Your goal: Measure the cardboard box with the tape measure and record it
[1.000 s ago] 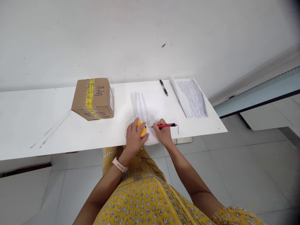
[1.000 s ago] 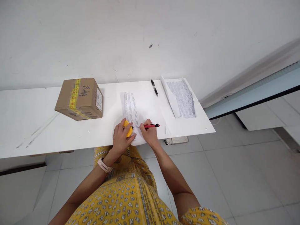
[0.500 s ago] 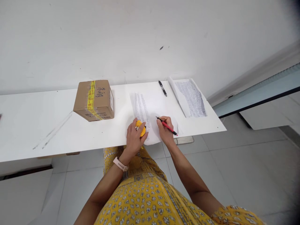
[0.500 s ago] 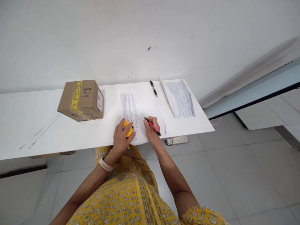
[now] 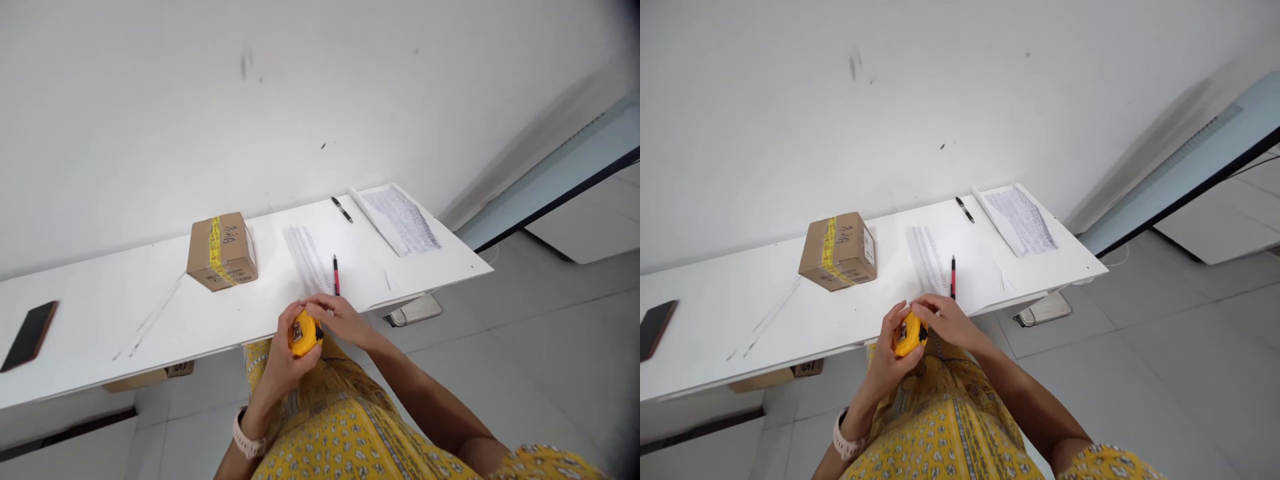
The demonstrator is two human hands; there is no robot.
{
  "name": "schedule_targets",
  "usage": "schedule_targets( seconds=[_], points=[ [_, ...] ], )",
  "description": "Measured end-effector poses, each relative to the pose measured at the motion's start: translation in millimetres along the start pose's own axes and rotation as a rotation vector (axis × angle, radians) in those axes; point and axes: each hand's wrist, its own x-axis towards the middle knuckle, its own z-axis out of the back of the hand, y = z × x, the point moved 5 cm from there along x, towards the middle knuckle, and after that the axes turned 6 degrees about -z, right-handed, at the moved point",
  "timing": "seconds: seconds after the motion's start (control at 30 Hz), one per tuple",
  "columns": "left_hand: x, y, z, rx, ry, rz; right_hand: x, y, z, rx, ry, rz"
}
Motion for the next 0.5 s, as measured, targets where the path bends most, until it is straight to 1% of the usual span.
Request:
schedule_targets(
  seconds=[0.07, 0.17, 0.23, 0.33, 0.4, 0.47, 0.5],
  points=[
    [-11, -4, 11.5, 0.026, -0.022, 0.013, 1, 7, -15, 0.047, 0.082, -0.009],
    [-21, -6, 28.2, 0.040, -0.084, 0.066, 7, 13, -29, 0.056, 0.168, -0.018],
    [-25, -9, 38.2, 0.044, -0.141, 0.097, 12, 18, -34, 0.021, 0.198, -0.010],
    [-31, -14, 51.7, 0.043, -0.232, 0.090, 25, 33, -36, -0.022, 0.253, 0.027],
    [-33, -17, 60.2, 0.033, -0.270, 0.090, 43, 51, -33, -0.033, 0.295, 0.067],
    [-33, -17, 69.2, 0.013, -0.277, 0.121, 72, 76, -25, -0.042, 0.308, 0.133],
    [-33, -17, 74.7, 0.000, -0.287, 0.140, 90, 90, -21, -0.058, 0.282, 0.185]
  ],
)
